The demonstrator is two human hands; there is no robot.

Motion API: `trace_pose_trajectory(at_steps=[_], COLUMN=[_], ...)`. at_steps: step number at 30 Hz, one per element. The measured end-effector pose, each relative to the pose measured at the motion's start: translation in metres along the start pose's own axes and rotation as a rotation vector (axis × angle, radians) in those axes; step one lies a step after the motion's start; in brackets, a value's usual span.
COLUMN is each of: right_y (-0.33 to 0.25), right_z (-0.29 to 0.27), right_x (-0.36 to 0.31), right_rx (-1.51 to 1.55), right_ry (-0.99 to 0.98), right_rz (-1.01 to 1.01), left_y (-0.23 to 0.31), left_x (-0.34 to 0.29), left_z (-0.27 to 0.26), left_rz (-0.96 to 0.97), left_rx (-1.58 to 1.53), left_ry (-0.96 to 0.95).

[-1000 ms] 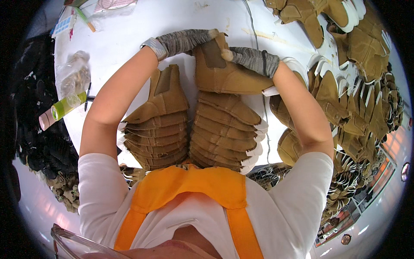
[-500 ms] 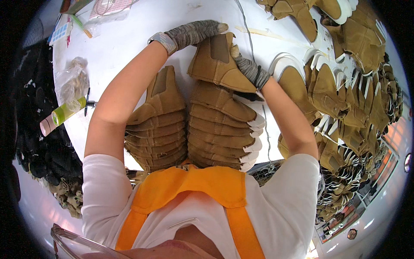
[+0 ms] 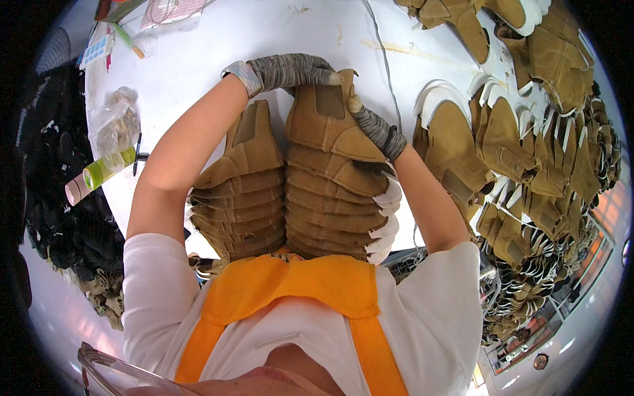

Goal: The person bundles stacks of tan shoe upper components using white strings and secures the ends by hand.

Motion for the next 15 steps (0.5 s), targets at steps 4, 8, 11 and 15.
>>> trace_pose_trajectory(at_steps=[4,8,11,15], right_y=[0.032,-0.048,-0.054,-0.022], right_z=[-0.031,0.004,-0.018,-0.035], right_x=[0.008,-0.026,-0.023,-0.026], right_rx=[0.044,-0.700,-0.627,-0.298], right_ry=[0.227,0.395,0.314,-0.066], right_rz=[-0.198,-0.100,-0.014,0.197], left_y=[-0.002,-0.032,-0.032,-0.008], left_x=[0.000,0.002,-0.002,-0.001], left_z=[-0.004,0.003,0.007,0.016], left_rz=[0.026,-0.024,-0.105,-0.049], left_rx=[-0.154,-0.240,-0.270,-0.134], left_ry=[0.086,0.172,0.155,0.237])
Point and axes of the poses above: each hand's wrist, its own x-axis towards the middle knuckle, its own z-axis out of the palm, y = z × x, the point moved 8 cm from there along x, towards the middle knuckle, and after that the axes turned 3 degrees about -y, right-handed, at the moved point
